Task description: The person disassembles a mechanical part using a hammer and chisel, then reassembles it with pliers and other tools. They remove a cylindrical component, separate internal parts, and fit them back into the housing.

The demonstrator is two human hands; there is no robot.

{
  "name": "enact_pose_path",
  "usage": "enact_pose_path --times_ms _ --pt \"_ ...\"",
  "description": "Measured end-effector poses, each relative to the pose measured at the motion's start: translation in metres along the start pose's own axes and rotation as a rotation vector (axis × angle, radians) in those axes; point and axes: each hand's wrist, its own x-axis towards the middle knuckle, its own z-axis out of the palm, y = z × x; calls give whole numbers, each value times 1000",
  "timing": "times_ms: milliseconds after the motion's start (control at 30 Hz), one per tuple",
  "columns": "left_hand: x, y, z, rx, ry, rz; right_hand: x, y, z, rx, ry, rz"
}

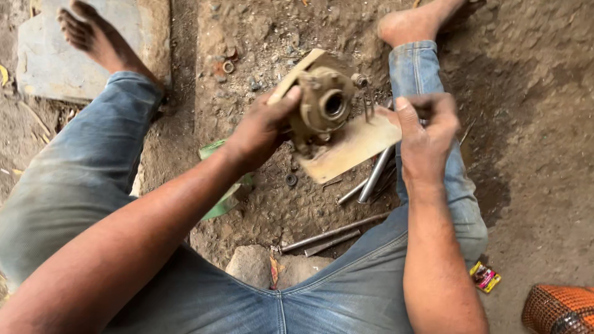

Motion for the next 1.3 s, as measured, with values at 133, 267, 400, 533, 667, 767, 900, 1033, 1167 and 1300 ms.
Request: enact_pose_path --times_ms 133,267,400,533,667,767,900,1033,1167,1300 --pt "5 0 -17 -163 -76 -47 -6 -7 -8 296 -176 81" --pt "6 5 -28 -249 -53 -56 -12 -19 -5 271 -269 71" --pt "1 5 -27 -207 -96 -92 -7 -24 -2 279 -277 2" --pt "-4 3 -20 -298 -245 -87 -6 -33 -2 305 -299 59" --pt "-4 4 -17 -230 -129 -101 -17 -46 -1 257 -391 36" --pt "-5 2 -18 -181 -16 -68 -30 -50 6 136 -387 -73" --pt "-7 -5 -18 -127 110 -81 -36 -42 18 98 -351 -35" --pt "0 -8 -21 -44 258 -158 -28 -31 21 33 -359 -1" --pt "16 -14 -27 127 329 -255 -18 -18 21 -38 -388 58" --pt "22 -19 -37 333 427 -279 -14 4 36 -3 -431 185"
